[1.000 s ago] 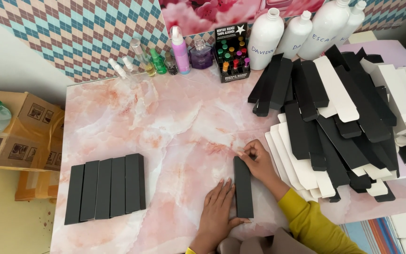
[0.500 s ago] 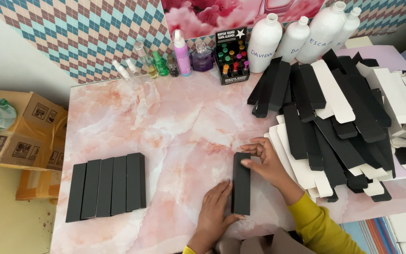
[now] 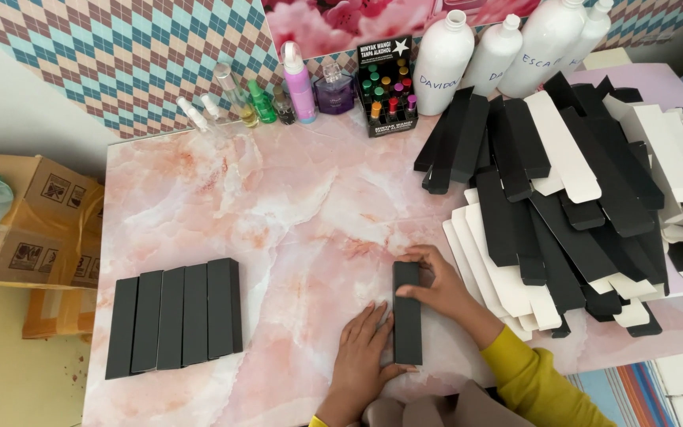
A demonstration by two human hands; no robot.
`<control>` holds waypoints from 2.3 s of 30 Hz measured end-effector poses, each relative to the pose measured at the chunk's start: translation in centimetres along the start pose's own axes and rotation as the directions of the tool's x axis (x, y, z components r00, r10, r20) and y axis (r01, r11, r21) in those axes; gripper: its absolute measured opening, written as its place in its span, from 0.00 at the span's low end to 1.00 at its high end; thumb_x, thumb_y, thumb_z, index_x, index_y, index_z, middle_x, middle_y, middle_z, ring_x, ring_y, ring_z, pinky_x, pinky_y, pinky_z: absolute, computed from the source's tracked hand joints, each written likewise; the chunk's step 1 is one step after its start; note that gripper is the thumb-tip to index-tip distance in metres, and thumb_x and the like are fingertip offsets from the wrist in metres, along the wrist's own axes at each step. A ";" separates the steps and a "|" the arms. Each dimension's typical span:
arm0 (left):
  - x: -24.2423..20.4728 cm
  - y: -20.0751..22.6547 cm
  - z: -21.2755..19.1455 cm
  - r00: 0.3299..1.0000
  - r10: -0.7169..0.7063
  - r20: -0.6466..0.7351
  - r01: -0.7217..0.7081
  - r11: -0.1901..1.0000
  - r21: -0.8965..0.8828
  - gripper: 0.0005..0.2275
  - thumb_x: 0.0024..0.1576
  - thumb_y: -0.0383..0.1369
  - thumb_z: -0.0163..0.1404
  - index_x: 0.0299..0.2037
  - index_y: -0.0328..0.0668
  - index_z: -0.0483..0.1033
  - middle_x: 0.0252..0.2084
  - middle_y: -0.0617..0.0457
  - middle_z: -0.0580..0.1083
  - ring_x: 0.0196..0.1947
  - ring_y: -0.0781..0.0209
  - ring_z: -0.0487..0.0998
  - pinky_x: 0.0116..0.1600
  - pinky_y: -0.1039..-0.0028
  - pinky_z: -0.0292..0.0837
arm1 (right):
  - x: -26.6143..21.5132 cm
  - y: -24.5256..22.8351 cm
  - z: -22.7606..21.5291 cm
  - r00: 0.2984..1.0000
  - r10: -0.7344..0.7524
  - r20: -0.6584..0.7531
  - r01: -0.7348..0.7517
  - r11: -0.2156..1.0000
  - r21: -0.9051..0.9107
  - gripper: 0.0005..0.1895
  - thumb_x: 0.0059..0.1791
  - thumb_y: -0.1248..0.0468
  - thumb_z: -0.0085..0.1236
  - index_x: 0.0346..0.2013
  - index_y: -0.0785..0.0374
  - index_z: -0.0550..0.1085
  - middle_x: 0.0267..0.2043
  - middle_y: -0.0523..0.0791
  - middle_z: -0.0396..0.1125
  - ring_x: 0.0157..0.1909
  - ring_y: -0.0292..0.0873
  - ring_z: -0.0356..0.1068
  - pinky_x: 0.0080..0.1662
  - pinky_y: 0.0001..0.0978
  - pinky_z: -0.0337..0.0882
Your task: Folding flat-packed black cardboard boxes into their final assembled shape on a workspace table.
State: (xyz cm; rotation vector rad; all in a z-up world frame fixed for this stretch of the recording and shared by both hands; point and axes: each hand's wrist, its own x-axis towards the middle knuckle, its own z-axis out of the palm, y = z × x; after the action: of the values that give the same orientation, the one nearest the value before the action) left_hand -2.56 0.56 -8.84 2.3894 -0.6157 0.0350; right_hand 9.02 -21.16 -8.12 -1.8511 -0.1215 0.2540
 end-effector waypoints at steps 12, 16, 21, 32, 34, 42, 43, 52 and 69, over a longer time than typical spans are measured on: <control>0.0 0.5 -0.3 0.999 -0.042 -0.030 0.041 0.998 -0.036 0.44 0.51 0.57 0.62 0.70 0.38 0.58 0.75 0.45 0.59 0.75 0.47 0.56 0.72 0.56 0.51 | 3.2 2.2 0.3 0.963 -0.135 -0.235 0.127 0.991 -0.050 0.06 0.53 0.62 0.57 0.44 0.56 0.71 0.29 0.38 0.64 0.31 0.32 0.64 0.38 0.23 0.64; 0.0 0.8 -1.2 0.998 0.046 -0.047 -0.046 0.999 -0.017 0.32 0.56 0.52 0.59 0.71 0.62 0.62 0.73 0.44 0.61 0.74 0.40 0.57 0.68 0.53 0.55 | 2.7 1.0 0.1 0.968 -0.083 -0.238 0.130 0.974 0.187 0.06 0.56 0.62 0.50 0.44 0.61 0.69 0.37 0.46 0.72 0.42 0.41 0.77 0.50 0.30 0.75; -0.2 0.5 -1.1 0.999 0.012 -0.048 -0.018 0.993 -0.116 0.39 0.54 0.52 0.60 0.73 0.46 0.58 0.71 0.45 0.65 0.73 0.45 0.59 0.72 0.55 0.52 | 0.8 -2.8 -1.1 0.996 -0.038 -0.080 0.060 0.952 0.301 0.08 0.54 0.61 0.54 0.46 0.57 0.69 0.45 0.49 0.77 0.53 0.43 0.78 0.58 0.33 0.69; -0.2 0.3 -0.3 0.999 0.029 -0.027 -0.030 0.999 -0.016 0.42 0.50 0.60 0.59 0.67 0.35 0.65 0.74 0.43 0.59 0.75 0.46 0.56 0.72 0.53 0.51 | -2.2 -2.8 -0.5 0.943 -0.078 0.324 0.174 0.944 -0.280 0.63 0.27 0.40 0.80 0.70 0.53 0.58 0.77 0.47 0.46 0.78 0.50 0.44 0.71 0.48 0.52; -0.1 0.4 -0.4 1.000 0.019 -0.022 -0.019 0.999 -0.030 0.43 0.51 0.60 0.59 0.68 0.35 0.65 0.75 0.43 0.59 0.75 0.46 0.56 0.72 0.53 0.51 | -2.0 -2.6 -0.3 0.951 -0.068 0.302 0.150 0.955 -0.256 0.63 0.26 0.42 0.81 0.69 0.52 0.59 0.77 0.46 0.47 0.78 0.49 0.45 0.71 0.47 0.52; 0.0 0.1 -0.2 0.999 0.037 -0.040 -0.037 0.999 -0.003 0.43 0.49 0.60 0.62 0.67 0.35 0.66 0.74 0.45 0.61 0.74 0.45 0.57 0.71 0.53 0.52 | 0.5 -0.3 0.2 0.999 0.041 0.024 -0.040 0.998 -0.045 0.34 0.37 0.58 0.76 0.53 0.49 0.67 0.52 0.44 0.74 0.58 0.37 0.71 0.55 0.30 0.64; 0.0 0.2 -0.3 0.999 0.036 -0.040 -0.037 0.999 -0.003 0.43 0.49 0.60 0.62 0.67 0.35 0.66 0.74 0.45 0.61 0.74 0.45 0.57 0.71 0.53 0.52 | 0.8 -0.4 0.3 0.999 0.041 0.024 -0.040 0.998 -0.044 0.34 0.37 0.58 0.76 0.53 0.49 0.67 0.52 0.44 0.74 0.58 0.37 0.71 0.55 0.30 0.64; 0.1 0.6 -0.8 1.000 0.009 0.001 -0.009 1.000 -0.004 0.42 0.53 0.61 0.56 0.68 0.33 0.64 0.74 0.46 0.61 0.75 0.47 0.56 0.72 0.55 0.50 | 1.8 -0.9 1.4 0.978 0.056 -0.199 -0.050 0.998 0.032 0.08 0.52 0.59 0.60 0.41 0.55 0.69 0.22 0.40 0.68 0.28 0.32 0.61 0.37 0.24 0.57; -0.3 0.6 -1.2 0.997 -0.056 0.045 0.060 0.995 -0.078 0.42 0.52 0.55 0.61 0.72 0.40 0.59 0.78 0.49 0.52 0.78 0.46 0.45 0.72 0.52 0.49 | -0.8 -4.6 -1.4 0.977 0.006 0.215 0.030 0.986 -0.164 0.52 0.33 0.44 0.75 0.66 0.55 0.62 0.71 0.42 0.53 0.73 0.45 0.56 0.72 0.44 0.53</control>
State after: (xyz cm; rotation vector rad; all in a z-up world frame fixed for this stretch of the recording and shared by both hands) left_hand -2.97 1.02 -7.62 2.3353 -0.5569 -0.0651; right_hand 8.77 -21.32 -3.28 -1.9841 -0.3114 0.4474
